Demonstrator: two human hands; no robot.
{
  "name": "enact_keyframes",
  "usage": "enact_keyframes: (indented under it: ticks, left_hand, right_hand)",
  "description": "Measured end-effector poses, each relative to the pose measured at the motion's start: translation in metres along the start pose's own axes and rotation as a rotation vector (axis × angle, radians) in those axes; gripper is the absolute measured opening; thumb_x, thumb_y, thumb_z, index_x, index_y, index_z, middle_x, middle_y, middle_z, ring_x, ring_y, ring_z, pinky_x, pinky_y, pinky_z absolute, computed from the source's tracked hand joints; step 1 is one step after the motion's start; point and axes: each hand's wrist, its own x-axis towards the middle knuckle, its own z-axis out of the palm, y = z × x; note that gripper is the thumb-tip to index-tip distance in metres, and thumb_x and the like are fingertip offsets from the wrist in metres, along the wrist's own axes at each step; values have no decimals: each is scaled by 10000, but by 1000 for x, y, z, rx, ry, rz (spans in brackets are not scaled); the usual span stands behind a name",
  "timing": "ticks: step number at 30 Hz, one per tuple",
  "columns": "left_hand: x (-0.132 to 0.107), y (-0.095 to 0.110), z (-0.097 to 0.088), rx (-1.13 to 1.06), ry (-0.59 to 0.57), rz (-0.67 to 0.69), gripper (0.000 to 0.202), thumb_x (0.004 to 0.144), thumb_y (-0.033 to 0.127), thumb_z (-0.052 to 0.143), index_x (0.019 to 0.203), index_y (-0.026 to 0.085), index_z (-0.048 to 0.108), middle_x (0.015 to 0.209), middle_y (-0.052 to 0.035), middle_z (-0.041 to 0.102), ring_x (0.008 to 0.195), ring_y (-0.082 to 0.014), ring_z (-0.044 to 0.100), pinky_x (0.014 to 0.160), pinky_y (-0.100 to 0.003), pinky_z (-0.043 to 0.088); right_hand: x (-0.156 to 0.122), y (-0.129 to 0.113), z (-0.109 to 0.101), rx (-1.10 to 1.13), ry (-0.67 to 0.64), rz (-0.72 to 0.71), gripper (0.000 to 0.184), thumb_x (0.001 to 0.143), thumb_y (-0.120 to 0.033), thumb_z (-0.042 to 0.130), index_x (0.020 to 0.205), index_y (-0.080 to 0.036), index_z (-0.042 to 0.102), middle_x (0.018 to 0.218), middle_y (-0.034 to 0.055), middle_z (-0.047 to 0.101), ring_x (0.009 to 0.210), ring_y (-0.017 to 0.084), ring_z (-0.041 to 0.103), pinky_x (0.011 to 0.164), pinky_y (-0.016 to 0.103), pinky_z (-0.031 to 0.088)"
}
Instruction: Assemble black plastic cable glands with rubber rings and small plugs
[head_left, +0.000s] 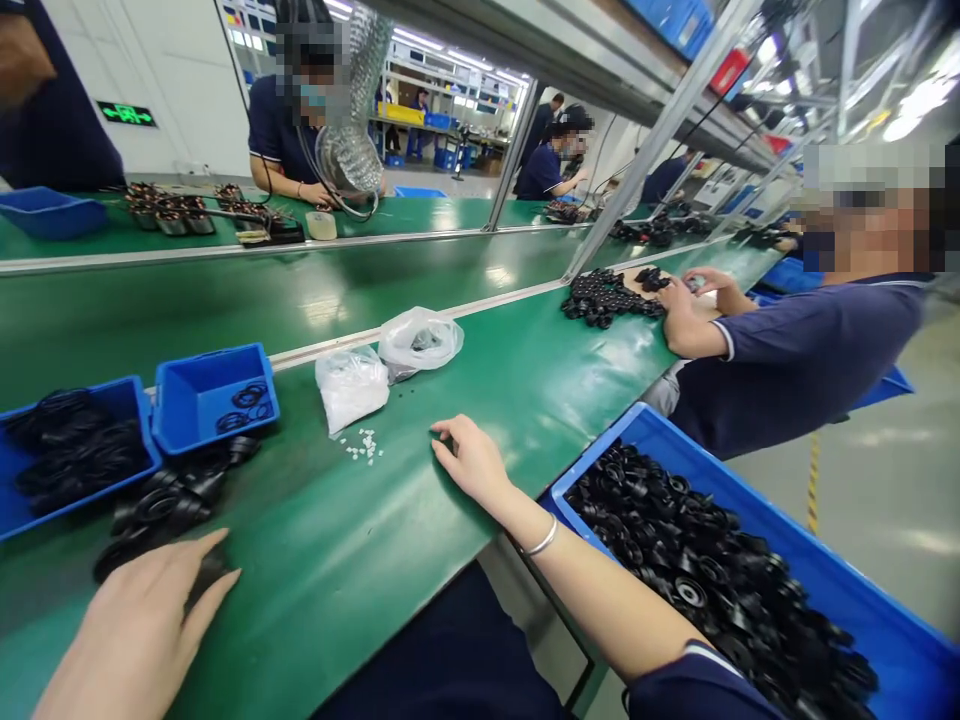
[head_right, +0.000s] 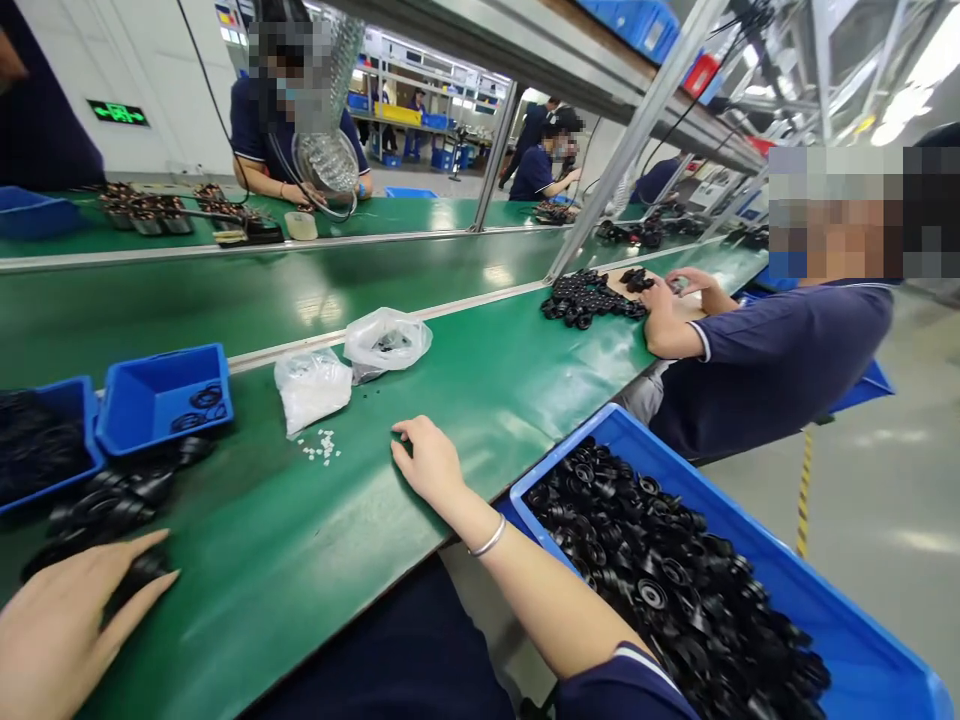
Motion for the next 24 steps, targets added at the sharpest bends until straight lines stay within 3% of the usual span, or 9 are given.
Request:
enact_keyframes:
  ticks: [2, 6, 12, 14, 18, 21, 24]
  left_hand:
    - [7, 12, -2, -84, -80, 7, 327, 842, 427, 520, 1095, 223, 564, 1060, -119, 661, 997, -329, 620, 921, -488, 463]
    - [31, 43, 3, -245, -195, 34, 363, 837, 435, 538, 1122, 220, 604, 1014, -85, 607, 969, -272, 624, 868, -404, 509]
    - [56, 77, 14, -516, -204, -22, 271, 814, 405, 601, 1004, 212, 600, 1122, -95, 574, 1032, -264, 588, 903, -430, 485]
    - [54, 82, 14, -717, -268, -136, 268, 840, 409, 580, 1034, 228, 548, 1070, -72, 604, 949, -228, 625, 816, -377, 517]
    - [46, 91, 9, -1138, -412, -358, 258, 845, 396, 586, 992, 211, 482, 876, -7, 615, 571, -124, 617, 527, -264, 492]
    - [45, 93, 6, -1261, -432, -413, 237, 828, 363, 619, 931, 199, 481, 971, -11, 608, 441, -53, 533, 486, -249, 468]
    - [46, 94, 3, -1333, -472, -412, 262, 827, 329, 630, 1011, 188, 508, 1010, -46, 630, 568, -90, 608, 572, -257, 501]
  right_hand:
    - [4, -8, 6, 68, -64, -45, 149, 857, -220, 570, 989, -205, 637, 855, 4, 593, 646, 101, 520, 664, 241, 444]
    - [11, -30, 22, 146, -135, -127, 136, 868, -273, 592, 980, -214, 642, 844, -5, 591, 649, 93, 524, 643, 227, 431]
    - [19, -41, 35, 103, -121, -125, 78, 888, -241, 568, 873, -212, 638, 857, -5, 592, 712, 103, 547, 643, 224, 416]
    - [20, -39, 35, 111, -125, -118, 91, 889, -234, 564, 841, -210, 636, 830, -7, 594, 726, 110, 554, 647, 226, 416]
    - [20, -40, 32, 118, -142, -107, 99, 888, -240, 563, 840, -215, 646, 801, -7, 597, 723, 117, 561, 646, 232, 419]
    - [20, -40, 31, 117, -156, -130, 106, 885, -245, 567, 826, -213, 649, 781, -4, 594, 717, 123, 563, 636, 234, 421]
    - [19, -37, 32, 130, -153, -166, 114, 886, -238, 566, 815, -207, 650, 756, 1, 584, 722, 132, 566, 643, 239, 429]
